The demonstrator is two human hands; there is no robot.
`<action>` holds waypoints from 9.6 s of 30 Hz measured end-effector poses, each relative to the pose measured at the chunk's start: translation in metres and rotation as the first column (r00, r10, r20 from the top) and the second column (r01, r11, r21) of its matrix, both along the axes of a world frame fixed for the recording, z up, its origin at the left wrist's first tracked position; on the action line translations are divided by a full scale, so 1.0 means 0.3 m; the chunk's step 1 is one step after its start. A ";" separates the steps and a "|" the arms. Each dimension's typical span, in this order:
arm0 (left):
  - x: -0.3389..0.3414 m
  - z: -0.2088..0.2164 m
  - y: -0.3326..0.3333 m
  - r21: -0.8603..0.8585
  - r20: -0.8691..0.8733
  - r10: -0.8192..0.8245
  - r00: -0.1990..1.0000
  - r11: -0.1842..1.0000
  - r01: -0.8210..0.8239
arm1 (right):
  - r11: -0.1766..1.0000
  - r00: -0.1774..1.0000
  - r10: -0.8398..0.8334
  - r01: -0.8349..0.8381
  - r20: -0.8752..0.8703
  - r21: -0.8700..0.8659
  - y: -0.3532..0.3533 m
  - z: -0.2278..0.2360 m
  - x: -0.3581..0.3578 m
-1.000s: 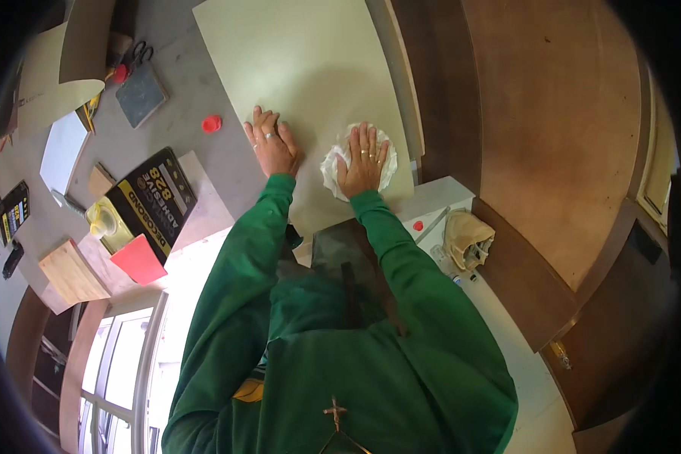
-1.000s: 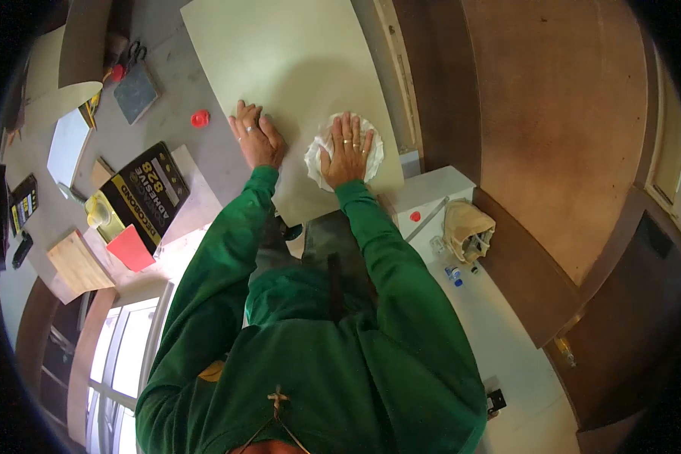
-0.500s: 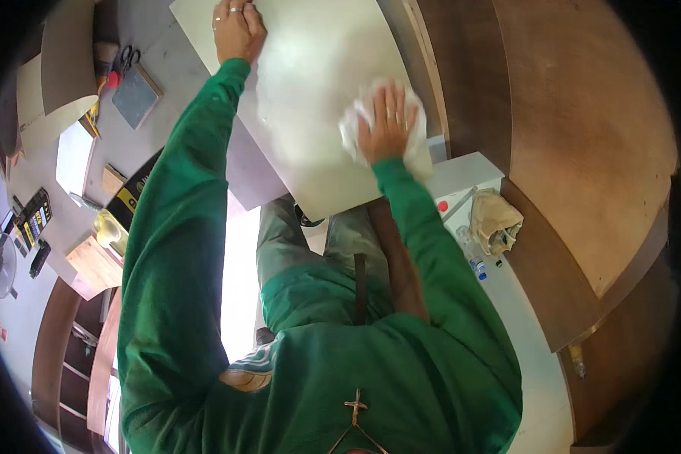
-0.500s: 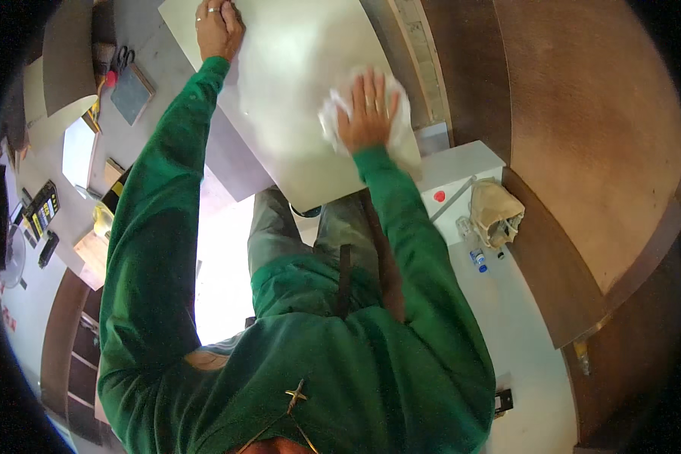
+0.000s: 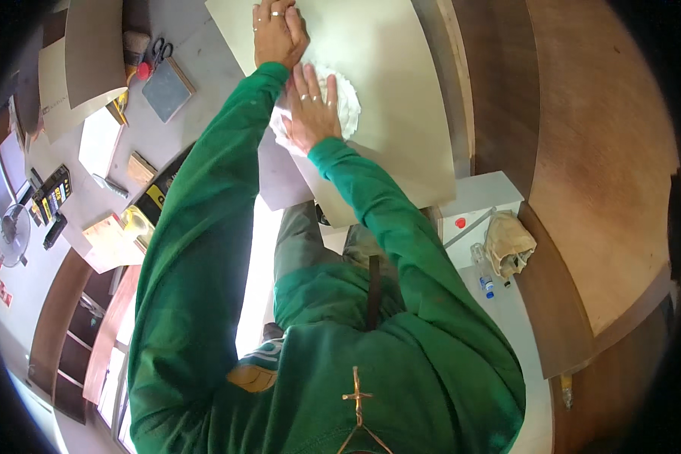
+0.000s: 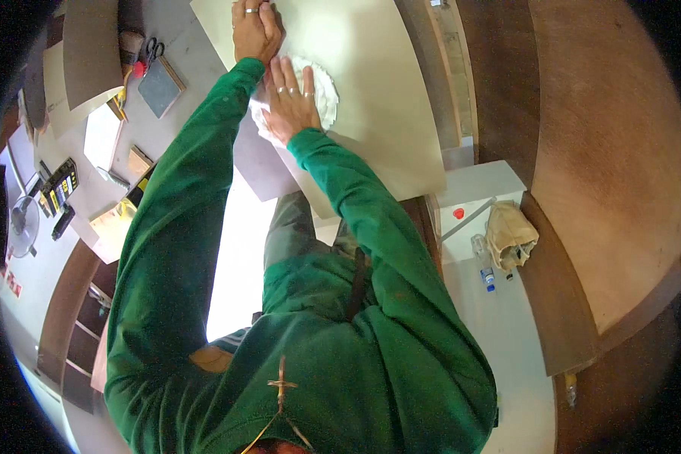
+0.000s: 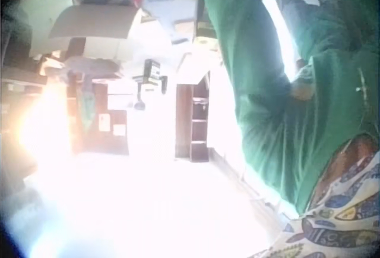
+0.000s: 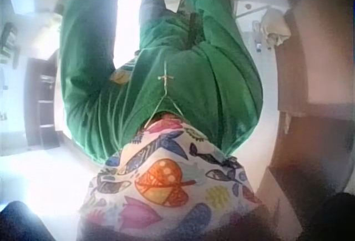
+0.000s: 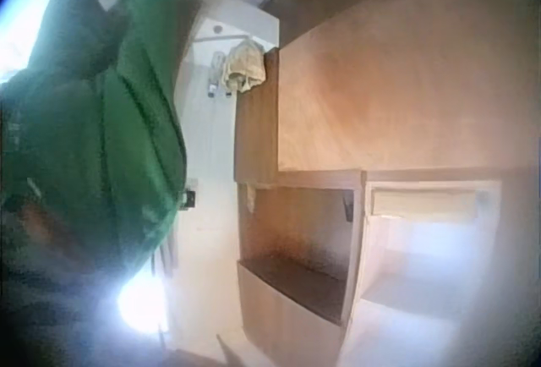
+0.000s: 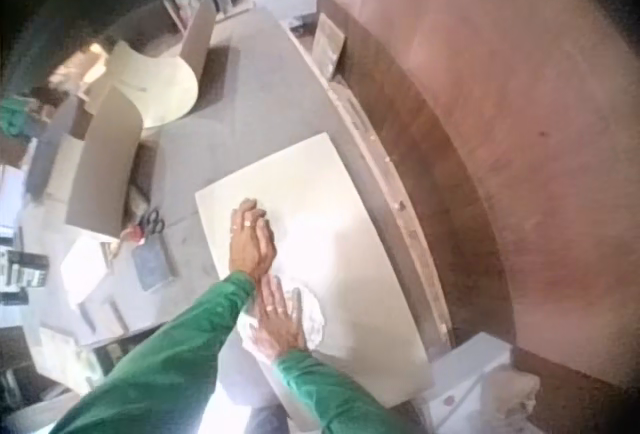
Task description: The person cleans a rectangular laminate sheet with a cloth, applies adhesive from a container, and then wipes the surface with a cloth.
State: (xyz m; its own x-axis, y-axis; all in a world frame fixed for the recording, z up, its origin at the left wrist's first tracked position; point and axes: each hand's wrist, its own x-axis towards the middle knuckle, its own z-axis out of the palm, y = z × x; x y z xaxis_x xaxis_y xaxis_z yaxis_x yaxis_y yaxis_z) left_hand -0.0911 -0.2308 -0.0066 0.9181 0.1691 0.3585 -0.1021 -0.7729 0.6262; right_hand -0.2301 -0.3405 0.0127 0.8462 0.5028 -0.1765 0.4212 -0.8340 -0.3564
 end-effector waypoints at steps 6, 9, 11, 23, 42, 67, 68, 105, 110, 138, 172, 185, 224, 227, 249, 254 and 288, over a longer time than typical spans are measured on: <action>0.008 -0.019 0.081 0.181 0.017 -0.075 0.997 0.981 0.071 | 0.994 0.997 0.060 -0.056 -0.041 0.096 -0.221 -0.029 -0.503; -0.012 -0.059 0.093 0.324 -0.052 -0.154 0.987 0.932 0.163 | 0.991 0.992 0.074 -0.061 -0.107 0.118 -0.111 0.016 -0.385; -0.014 -0.052 0.054 0.235 -0.010 -0.158 0.987 0.959 0.156 | 0.985 0.999 -0.035 0.038 -0.017 0.169 0.068 0.010 -0.250; -0.049 0.013 0.041 0.056 -0.069 -0.117 0.991 0.991 0.121 | 0.771 0.765 -0.623 0.636 0.166 -0.038 -0.430 -0.053 -0.488; -0.030 -0.074 0.057 0.148 -0.060 -0.073 0.995 0.986 0.082 | 0.321 0.317 -0.915 0.947 0.251 -0.026 -0.508 -0.082 -0.520; -0.037 -0.040 0.054 0.180 -0.029 -0.055 0.998 0.982 0.059 | 0.466 0.472 -0.867 0.881 0.157 -0.075 -0.301 -0.056 -0.724; -0.039 -0.044 0.040 0.167 -0.028 -0.055 0.998 0.984 0.059 | 0.455 0.460 -0.870 0.888 0.176 -0.069 -0.382 -0.053 -0.625; -0.037 0.013 0.073 0.021 0.178 -0.020 0.984 1.000 0.016 | 0.996 0.997 -0.076 0.077 0.030 -0.048 -0.263 0.005 -0.076; -0.111 0.022 0.097 -0.369 0.133 0.374 0.918 0.878 -0.305 | 0.984 0.924 -0.179 0.163 0.338 0.077 0.048 -0.053 0.440; -1.060 -0.002 -0.207 -0.137 -0.383 0.729 0.567 0.563 -0.815 | 0.971 0.965 0.238 -0.233 0.108 -0.060 -0.016 -0.023 -0.180; -1.033 -0.038 -0.211 0.000 -0.441 0.753 0.488 0.544 -0.839 | 0.987 0.912 0.145 -0.163 0.384 0.014 0.458 -0.112 0.355; -1.028 -0.005 -0.212 -0.110 -0.486 0.689 0.537 0.562 -0.820 | 0.996 0.920 0.042 -0.070 0.389 0.057 0.555 -0.078 0.550; -0.945 0.110 -0.047 -0.482 -0.203 0.522 0.828 0.683 -0.549 | 0.999 0.999 -0.046 0.046 0.026 0.005 -0.218 -0.024 -0.709; -0.833 0.082 -0.067 -0.469 -0.016 0.380 0.925 0.814 -0.342 | 0.949 0.948 -0.291 0.269 0.127 0.163 -0.378 -0.091 -0.663; -0.679 0.011 -0.243 -0.011 -0.295 0.209 0.932 0.975 -0.222 | 0.971 0.886 -0.218 0.240 0.410 -0.004 -0.276 -0.061 0.566; -0.679 0.015 -0.238 0.025 -0.278 0.217 0.936 0.976 -0.218 | 0.999 0.914 -0.026 0.041 0.404 -0.029 -0.303 -0.067 0.391; -0.735 -0.010 -0.224 0.037 -0.297 0.221 0.929 0.975 -0.220 | 0.992 0.928 0.121 -0.124 0.352 -0.014 0.237 -0.085 0.604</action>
State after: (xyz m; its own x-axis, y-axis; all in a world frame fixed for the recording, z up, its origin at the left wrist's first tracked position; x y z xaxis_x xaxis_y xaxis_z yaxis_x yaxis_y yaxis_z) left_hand -0.3115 -0.2981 -0.0096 0.9222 0.3792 0.0759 0.2617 -0.7563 0.5996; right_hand -0.0489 -0.2695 -0.0129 0.7849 0.6068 0.1257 0.6196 -0.7654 -0.1739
